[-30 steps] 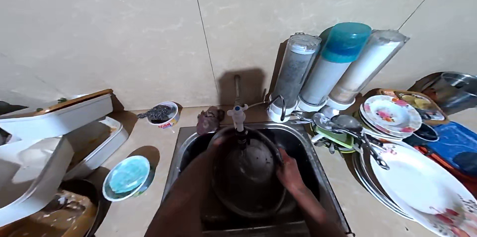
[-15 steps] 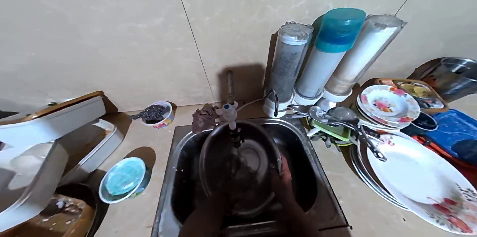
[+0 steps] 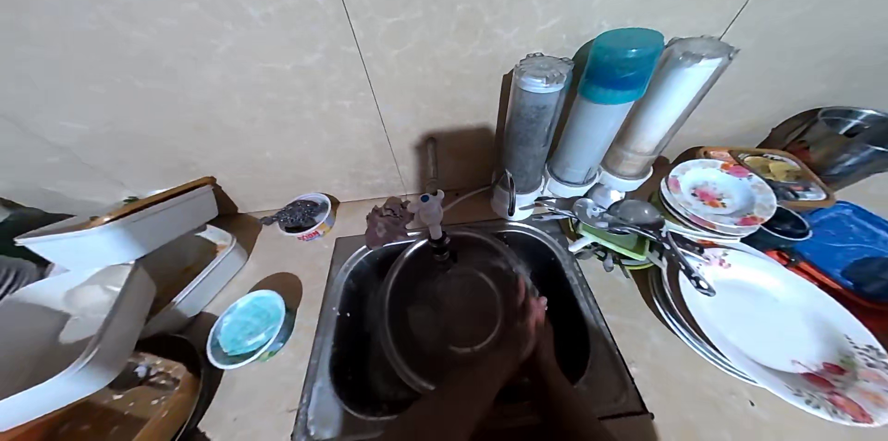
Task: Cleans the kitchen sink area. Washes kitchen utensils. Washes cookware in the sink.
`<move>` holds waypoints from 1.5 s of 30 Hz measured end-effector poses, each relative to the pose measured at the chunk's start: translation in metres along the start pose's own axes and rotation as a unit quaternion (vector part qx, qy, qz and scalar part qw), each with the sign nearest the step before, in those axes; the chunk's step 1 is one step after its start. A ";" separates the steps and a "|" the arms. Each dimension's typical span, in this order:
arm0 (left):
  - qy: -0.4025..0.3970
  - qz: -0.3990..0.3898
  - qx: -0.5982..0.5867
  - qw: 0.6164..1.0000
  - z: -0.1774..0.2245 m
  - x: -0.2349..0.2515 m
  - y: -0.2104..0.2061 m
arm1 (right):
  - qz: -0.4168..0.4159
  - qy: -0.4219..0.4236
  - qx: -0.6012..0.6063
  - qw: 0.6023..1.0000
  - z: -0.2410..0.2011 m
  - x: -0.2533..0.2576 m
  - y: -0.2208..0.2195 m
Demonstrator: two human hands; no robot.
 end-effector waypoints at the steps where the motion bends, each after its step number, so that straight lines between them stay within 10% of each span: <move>1: 0.035 -0.074 0.028 0.996 -0.017 -0.020 0.003 | 0.008 -0.003 -0.006 1.000 -0.001 0.003 0.002; 5: 0.194 -0.309 0.331 0.870 -0.100 -0.055 0.071 | 0.010 -0.031 -0.073 0.997 0.005 0.012 0.006; 8: 0.235 -0.288 0.490 0.788 -0.131 -0.038 0.142 | 0.007 -0.048 -0.107 0.993 0.007 0.016 0.000; 12: 0.178 -0.055 0.496 0.848 -0.126 -0.010 0.148 | 0.010 -0.047 -0.114 0.992 0.004 0.017 -0.006; 18: -0.031 -0.124 0.424 0.897 -0.112 0.021 0.051 | -0.013 -0.058 -0.182 0.982 0.008 0.023 -0.005; 21: 0.162 -0.074 0.434 0.883 -0.079 0.026 0.092 | -0.018 -0.056 -0.196 0.979 0.013 0.026 -0.003; 25: 0.025 0.052 0.364 0.930 -0.063 0.064 0.194 | -0.031 -0.062 -0.211 0.975 0.011 0.020 -0.005; 30: -0.052 -0.075 0.678 0.730 -0.033 0.027 0.232 | -0.047 -0.042 -0.253 0.965 0.007 0.019 -0.012; 33: 0.150 -0.077 0.587 0.792 -0.079 -0.040 0.222 | -0.057 -0.047 -0.247 0.966 0.011 0.016 -0.021; 36: 0.324 -0.155 0.536 0.764 -0.105 -0.076 0.152 | -0.049 -0.032 -0.234 0.971 0.013 0.017 -0.031; 41: 0.277 -0.244 0.365 0.855 -0.101 -0.072 0.095 | -0.013 0.004 -0.203 0.979 0.015 0.024 -0.027; 45: 0.255 -0.171 0.587 0.749 -0.086 -0.093 0.190 | -0.015 -0.001 -0.283 0.959 0.010 0.022 -0.032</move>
Point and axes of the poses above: each hand's wrist, its own x-axis towards the middle knuckle, its own y-axis out of the back of the hand, z = x × y, the point moved 6 cm from there along x, towards the middle knuckle, and after that the axes turned 4 degrees about y, right-handed, at the moved point
